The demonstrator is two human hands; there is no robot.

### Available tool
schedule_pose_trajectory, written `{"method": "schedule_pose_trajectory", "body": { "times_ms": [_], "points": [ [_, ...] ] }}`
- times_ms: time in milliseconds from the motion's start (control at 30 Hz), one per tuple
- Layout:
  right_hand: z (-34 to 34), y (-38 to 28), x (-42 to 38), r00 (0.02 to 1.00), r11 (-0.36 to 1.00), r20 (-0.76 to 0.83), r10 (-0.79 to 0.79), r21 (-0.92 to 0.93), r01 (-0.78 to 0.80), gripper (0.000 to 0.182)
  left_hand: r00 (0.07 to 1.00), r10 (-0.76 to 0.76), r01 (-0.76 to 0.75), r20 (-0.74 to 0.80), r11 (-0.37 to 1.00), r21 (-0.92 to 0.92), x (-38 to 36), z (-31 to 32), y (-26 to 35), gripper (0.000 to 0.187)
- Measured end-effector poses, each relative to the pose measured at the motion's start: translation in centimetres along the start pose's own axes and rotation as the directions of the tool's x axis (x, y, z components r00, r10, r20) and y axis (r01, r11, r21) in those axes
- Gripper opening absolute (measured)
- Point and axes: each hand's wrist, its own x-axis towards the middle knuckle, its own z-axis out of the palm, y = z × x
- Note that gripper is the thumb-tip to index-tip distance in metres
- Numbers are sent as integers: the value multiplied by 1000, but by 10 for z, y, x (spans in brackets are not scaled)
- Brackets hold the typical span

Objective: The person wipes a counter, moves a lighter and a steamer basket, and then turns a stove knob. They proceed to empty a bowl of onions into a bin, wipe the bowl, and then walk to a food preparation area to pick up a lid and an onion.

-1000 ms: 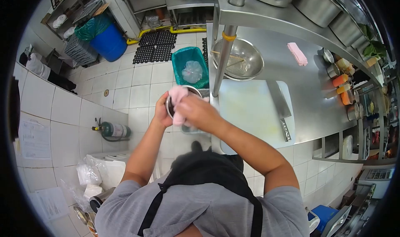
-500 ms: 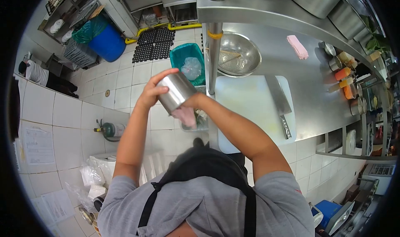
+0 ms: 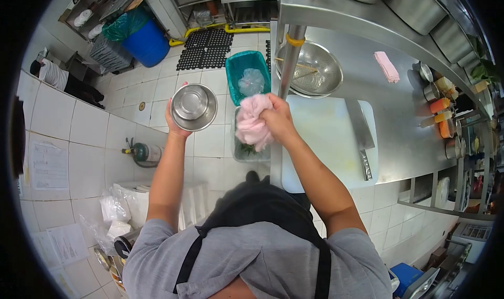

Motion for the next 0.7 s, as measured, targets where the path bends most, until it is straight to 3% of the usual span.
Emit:
{"method": "schedule_pose_trajectory", "body": {
  "times_ms": [33, 67, 133, 167, 200, 233, 300, 333, 400, 433, 467, 500, 533, 567, 633, 667, 700],
  "points": [
    [9, -20, -12, 995, 977, 49, -83, 201, 71, 33, 999, -20, 23, 30, 996, -91, -5, 5, -9, 71],
    [21, -30, -20, 996, 978, 43, -80, 197, 70, 33, 998, -29, 37, 56, 988, -150, -5, 4, -21, 74],
    [55, -38, -30, 916, 909, 149, -373, -139, 393, 33, 990, -72, 92, 124, 982, -164, -9, 23, -45, 73],
    [62, -28, -24, 774, 635, 289, -564, -448, 630, 38, 976, -108, 141, 191, 975, -169, -10, 33, -59, 73],
    [70, -22, -21, 699, 461, 368, -613, -552, 695, 41, 961, -145, 181, 237, 974, -139, -10, 39, -74, 72],
    [70, -20, -19, 936, 612, 342, -77, -725, 316, 40, 943, -181, 218, 280, 970, -105, -11, 44, -87, 72],
    [68, -12, -10, 886, 435, 403, -228, -773, 463, 39, 967, -210, 227, 143, 968, -111, -15, 52, -98, 68],
    [65, -8, -5, 884, 431, 407, -229, -772, 467, 39, 965, -243, 251, 97, 964, -84, -15, 53, -97, 67],
    [61, 2, 5, 820, 29, 553, -148, -826, 563, 35, 961, -274, 276, 51, 960, -53, -13, 57, -89, 67],
    [58, 16, 11, 820, 26, 551, -155, -827, 561, 35, 975, -222, 219, 5, 965, 145, -8, 58, -82, 66],
    [53, 39, 16, 830, 175, 493, -260, -821, 543, 37, 986, -165, 165, -29, 926, 339, -6, 59, -77, 66],
    [51, 46, 17, 837, 317, 419, -352, -788, 528, 39, 985, -169, 166, -22, 926, 339, -6, 66, -68, 66],
    [44, 51, 15, 865, 264, 457, -208, -825, 500, 37, 988, -151, 94, 44, 792, 603, -7, 73, -56, 67],
    [41, 56, 23, 741, 197, 628, -238, -716, 670, 36, 983, -142, -10, 116, 589, 808, -5, 82, -47, 67],
    [39, 100, 44, 822, 550, 540, -184, -636, 541, 39, 980, -118, -64, 160, 576, 815, -5, 86, -39, 69],
    [43, 59, 24, 902, 816, 419, 104, -554, 163, 36, 968, -155, -57, 199, 635, 771, -5, 81, -36, 66],
    [44, 28, 14, 900, 816, 424, 102, -553, 168, 36, 953, -189, -45, 239, 689, 724, -5, 76, -32, 62]
  ]
}}
